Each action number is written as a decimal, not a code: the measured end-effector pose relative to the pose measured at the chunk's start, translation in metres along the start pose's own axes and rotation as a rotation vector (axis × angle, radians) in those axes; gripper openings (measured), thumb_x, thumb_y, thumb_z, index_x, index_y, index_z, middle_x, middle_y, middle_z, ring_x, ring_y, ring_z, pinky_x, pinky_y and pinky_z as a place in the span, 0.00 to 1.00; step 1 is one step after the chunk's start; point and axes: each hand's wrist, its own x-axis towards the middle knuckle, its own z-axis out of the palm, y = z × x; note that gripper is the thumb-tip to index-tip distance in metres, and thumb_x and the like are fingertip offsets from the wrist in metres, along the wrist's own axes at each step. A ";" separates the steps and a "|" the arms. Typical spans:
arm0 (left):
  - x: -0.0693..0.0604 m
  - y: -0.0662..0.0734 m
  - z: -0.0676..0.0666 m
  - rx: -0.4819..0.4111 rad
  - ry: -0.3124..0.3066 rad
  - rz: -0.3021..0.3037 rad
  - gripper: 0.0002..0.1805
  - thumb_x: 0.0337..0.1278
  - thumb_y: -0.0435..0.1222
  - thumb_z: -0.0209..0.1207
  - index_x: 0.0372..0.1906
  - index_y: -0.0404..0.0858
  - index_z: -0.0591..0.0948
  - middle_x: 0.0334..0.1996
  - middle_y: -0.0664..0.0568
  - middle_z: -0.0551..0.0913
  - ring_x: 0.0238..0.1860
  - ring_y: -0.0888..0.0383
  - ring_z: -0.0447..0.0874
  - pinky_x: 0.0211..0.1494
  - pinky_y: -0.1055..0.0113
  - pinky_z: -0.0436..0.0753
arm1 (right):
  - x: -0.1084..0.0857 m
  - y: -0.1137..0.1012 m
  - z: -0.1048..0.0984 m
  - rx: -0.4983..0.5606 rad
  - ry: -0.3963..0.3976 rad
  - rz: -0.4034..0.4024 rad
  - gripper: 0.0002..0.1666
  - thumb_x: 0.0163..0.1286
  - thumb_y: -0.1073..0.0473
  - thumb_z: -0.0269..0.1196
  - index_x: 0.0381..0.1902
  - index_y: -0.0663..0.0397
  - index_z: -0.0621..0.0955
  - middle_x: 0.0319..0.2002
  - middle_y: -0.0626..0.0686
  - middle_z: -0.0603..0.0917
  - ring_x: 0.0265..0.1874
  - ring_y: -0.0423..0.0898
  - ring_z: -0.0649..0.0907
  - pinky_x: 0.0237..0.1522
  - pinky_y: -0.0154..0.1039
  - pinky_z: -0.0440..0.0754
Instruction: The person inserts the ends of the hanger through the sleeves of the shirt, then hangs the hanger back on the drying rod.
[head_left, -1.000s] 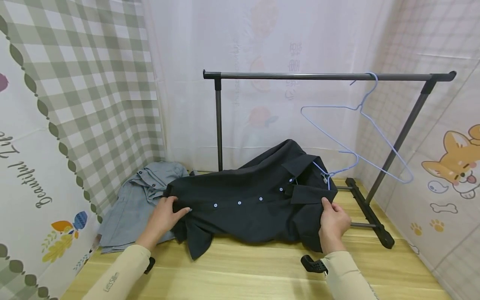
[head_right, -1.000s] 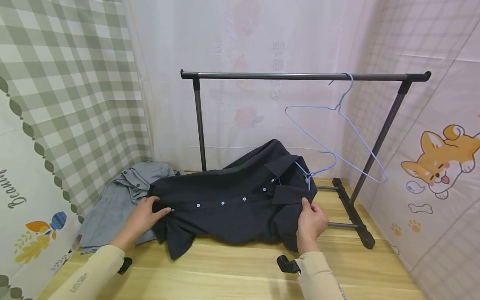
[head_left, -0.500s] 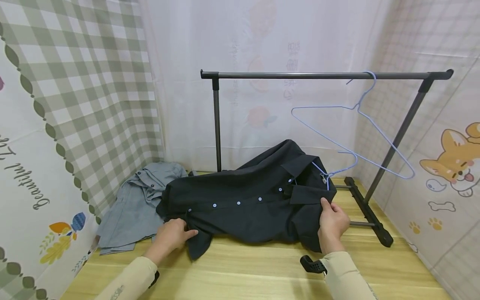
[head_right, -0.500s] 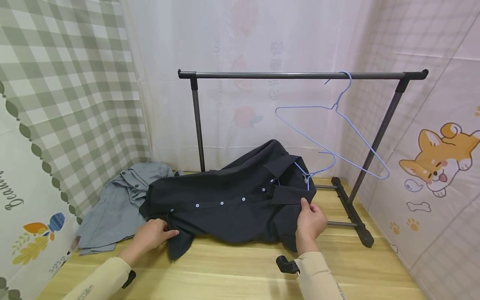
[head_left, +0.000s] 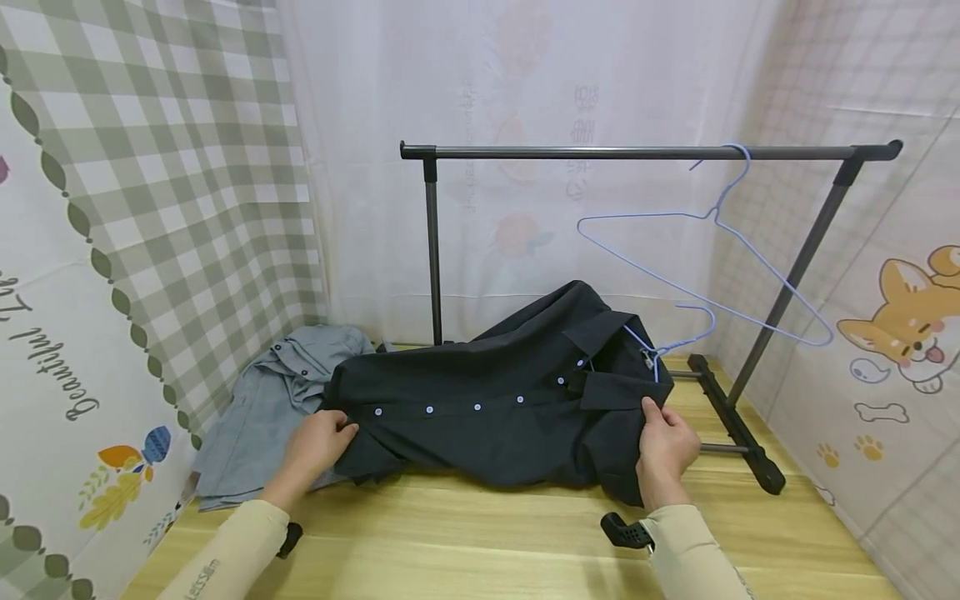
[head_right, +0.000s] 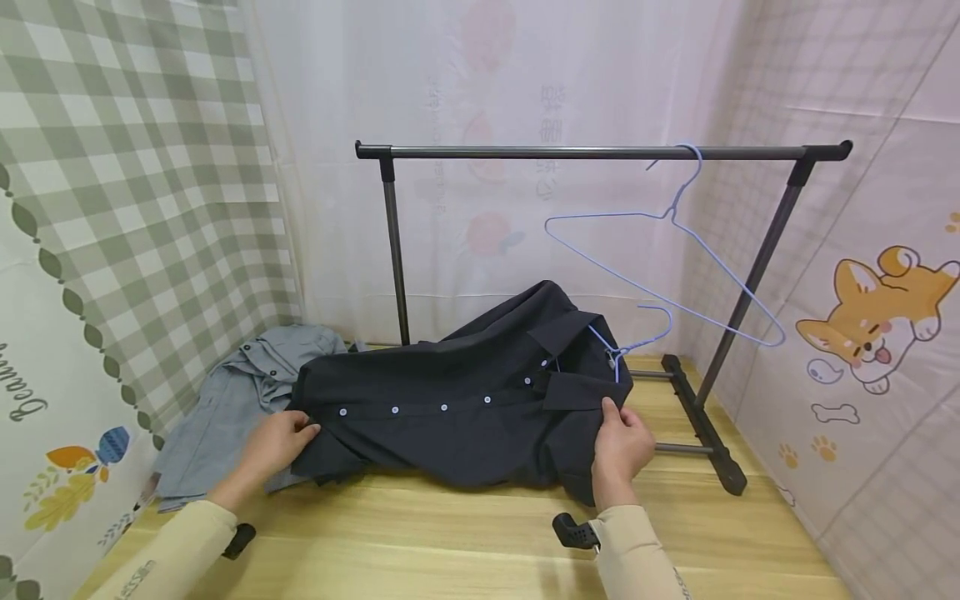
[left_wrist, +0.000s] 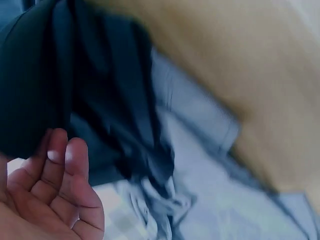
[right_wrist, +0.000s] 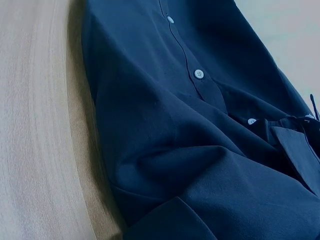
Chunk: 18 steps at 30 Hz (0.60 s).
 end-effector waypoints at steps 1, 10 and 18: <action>0.002 -0.002 -0.006 -0.001 0.007 -0.005 0.16 0.65 0.35 0.61 0.20 0.38 0.76 0.14 0.52 0.70 0.16 0.56 0.67 0.21 0.63 0.65 | 0.000 0.000 0.000 0.001 0.000 -0.001 0.17 0.63 0.50 0.71 0.36 0.61 0.86 0.19 0.33 0.74 0.37 0.45 0.74 0.41 0.33 0.70; 0.018 -0.020 -0.046 0.052 0.068 0.014 0.12 0.67 0.34 0.60 0.46 0.30 0.86 0.43 0.36 0.85 0.37 0.41 0.84 0.36 0.48 0.81 | 0.001 0.001 -0.001 -0.011 -0.006 0.017 0.24 0.64 0.48 0.70 0.45 0.65 0.85 0.28 0.40 0.78 0.38 0.43 0.74 0.42 0.33 0.72; 0.032 -0.027 -0.071 0.154 0.287 0.098 0.09 0.66 0.32 0.59 0.42 0.31 0.87 0.35 0.36 0.86 0.29 0.41 0.82 0.31 0.47 0.77 | 0.002 0.000 -0.002 -0.014 -0.013 0.030 0.27 0.65 0.47 0.69 0.51 0.65 0.84 0.41 0.50 0.80 0.40 0.42 0.75 0.45 0.33 0.72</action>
